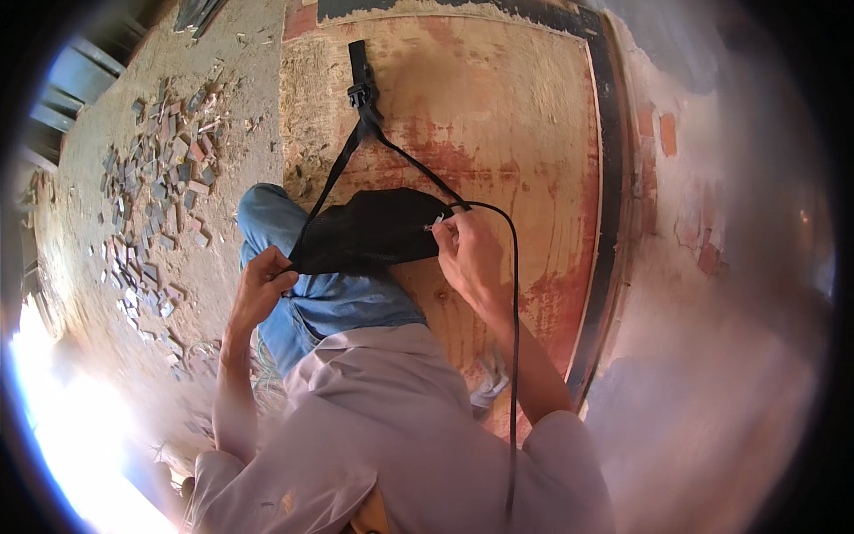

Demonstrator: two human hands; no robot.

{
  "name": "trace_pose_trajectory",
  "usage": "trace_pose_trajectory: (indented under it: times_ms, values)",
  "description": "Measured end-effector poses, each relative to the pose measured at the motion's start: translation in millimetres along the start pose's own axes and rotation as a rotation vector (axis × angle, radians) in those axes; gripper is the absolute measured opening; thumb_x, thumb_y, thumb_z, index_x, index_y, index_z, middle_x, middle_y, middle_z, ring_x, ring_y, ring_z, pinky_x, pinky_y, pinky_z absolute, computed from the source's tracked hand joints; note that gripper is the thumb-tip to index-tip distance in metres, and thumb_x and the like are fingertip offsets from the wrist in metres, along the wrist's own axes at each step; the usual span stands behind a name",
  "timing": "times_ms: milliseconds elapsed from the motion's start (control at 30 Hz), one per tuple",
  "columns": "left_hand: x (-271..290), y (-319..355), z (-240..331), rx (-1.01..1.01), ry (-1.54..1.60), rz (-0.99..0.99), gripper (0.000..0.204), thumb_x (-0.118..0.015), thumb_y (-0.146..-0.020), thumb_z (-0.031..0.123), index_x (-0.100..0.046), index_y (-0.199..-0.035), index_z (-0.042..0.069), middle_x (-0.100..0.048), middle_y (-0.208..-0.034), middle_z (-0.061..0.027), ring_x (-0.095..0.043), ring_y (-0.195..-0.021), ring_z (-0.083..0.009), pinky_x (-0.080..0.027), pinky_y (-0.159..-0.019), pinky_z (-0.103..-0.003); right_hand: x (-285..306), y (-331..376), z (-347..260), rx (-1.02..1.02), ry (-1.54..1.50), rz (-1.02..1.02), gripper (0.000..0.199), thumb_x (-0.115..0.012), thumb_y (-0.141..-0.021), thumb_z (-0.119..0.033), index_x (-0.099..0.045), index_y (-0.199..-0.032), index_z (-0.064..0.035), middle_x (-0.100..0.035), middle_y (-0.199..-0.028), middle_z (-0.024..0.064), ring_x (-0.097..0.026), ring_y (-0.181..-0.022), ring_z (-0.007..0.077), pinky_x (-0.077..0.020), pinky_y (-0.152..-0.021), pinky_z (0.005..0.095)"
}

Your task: The person adjusts a black belt around their waist, threading the strap through the buckle and tightening it while sitting on a wooden plank in a construction area.

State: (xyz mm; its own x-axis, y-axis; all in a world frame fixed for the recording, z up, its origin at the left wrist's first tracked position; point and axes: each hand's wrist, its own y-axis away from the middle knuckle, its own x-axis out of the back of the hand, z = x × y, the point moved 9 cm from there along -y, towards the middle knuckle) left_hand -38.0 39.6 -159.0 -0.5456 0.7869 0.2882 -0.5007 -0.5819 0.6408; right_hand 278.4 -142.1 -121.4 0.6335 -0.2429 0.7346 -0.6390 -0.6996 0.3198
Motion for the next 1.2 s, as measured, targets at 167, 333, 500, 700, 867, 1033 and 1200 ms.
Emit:
trace_pose_trajectory:
  times_ms: [167,333,500,700,867,1033,1200]
  values:
    - [9.9,5.8,39.5,-0.124,-0.295,0.083,0.021,-0.075,-0.086,0.014,-0.066,-0.102,0.003,-0.069,-0.078,-0.0113,-0.066,-0.077,-0.0282,-0.050,-0.072,-0.038,20.8,16.1,18.6,0.048,-0.377,0.249,0.024,-0.075,-0.099,-0.024,-0.068,-0.100,-0.0006,-0.071,-0.095,0.0115,-0.069,-0.084,0.0208,-0.0527,-0.070,0.0364]
    - [17.0,12.9,62.3,-0.356,-0.596,0.197,0.023,-0.077,-0.083,0.012,-0.068,-0.102,0.005,-0.067,-0.090,-0.0134,-0.063,-0.095,-0.0342,-0.049,-0.084,-0.043,5.3,26.9,80.5,-0.247,-0.546,-0.088,0.022,-0.077,-0.095,-0.014,-0.066,-0.111,-0.0037,-0.069,-0.103,0.0054,-0.064,-0.092,0.0158,-0.0510,-0.084,0.0301]
    - [37.2,15.5,92.2,-0.490,-0.722,0.569,0.021,-0.075,-0.089,0.018,-0.067,-0.103,0.004,-0.067,-0.095,-0.0173,-0.062,-0.098,-0.0372,-0.049,-0.085,-0.046,28.3,45.8,20.7,0.315,0.169,0.142,0.011,-0.070,-0.088,-0.006,-0.071,-0.098,-0.0055,-0.073,-0.090,0.0144,-0.071,-0.084,0.0354,-0.0555,-0.081,0.0407]
    - [64.4,-12.5,20.0,0.028,0.006,0.417,0.021,-0.065,-0.104,0.018,-0.067,-0.121,0.007,-0.073,-0.103,-0.0195,-0.074,-0.084,-0.0223,-0.053,-0.066,-0.038,56.5,10.7,128.2,-0.132,0.020,0.034,0.018,-0.073,-0.094,-0.022,-0.073,-0.103,-0.0065,-0.076,-0.088,0.0133,-0.076,-0.087,0.0251,-0.0558,-0.075,0.0367]
    - [59.3,-10.0,38.4,-0.494,0.827,0.233,0.027,-0.058,-0.101,0.000,-0.064,-0.127,0.000,-0.071,-0.123,-0.0191,-0.073,-0.107,-0.0300,-0.058,-0.102,-0.044,69.6,-101.9,36.9,0.277,0.070,0.165,0.038,-0.077,-0.095,-0.035,-0.071,-0.113,-0.0018,-0.075,-0.100,0.0150,-0.074,-0.088,0.0276,-0.0573,-0.078,0.0366]
    - [53.5,1.6,78.6,-0.436,1.349,0.015,0.053,-0.063,-0.095,0.005,-0.053,-0.146,0.004,-0.062,-0.135,-0.0168,-0.063,-0.110,-0.0199,-0.054,-0.099,-0.039,-32.9,-133.6,-116.6,0.761,0.448,0.302,0.051,-0.081,-0.083,-0.046,-0.071,-0.101,0.0009,-0.074,-0.101,0.0204,-0.071,-0.078,0.0345,-0.0579,-0.073,0.0488]
    - [78.4,-5.0,36.4,-0.494,1.337,0.137,0.076,-0.064,-0.094,0.003,-0.032,-0.163,0.006,-0.062,-0.119,-0.0094,-0.061,-0.089,-0.0137,-0.050,-0.079,-0.030,-67.8,-186.3,-66.5,0.208,-0.336,-0.175,0.025,-0.067,-0.093,-0.024,-0.068,-0.098,0.0002,-0.070,-0.081,0.0127,-0.067,-0.064,0.0235,-0.0603,-0.067,0.0411]
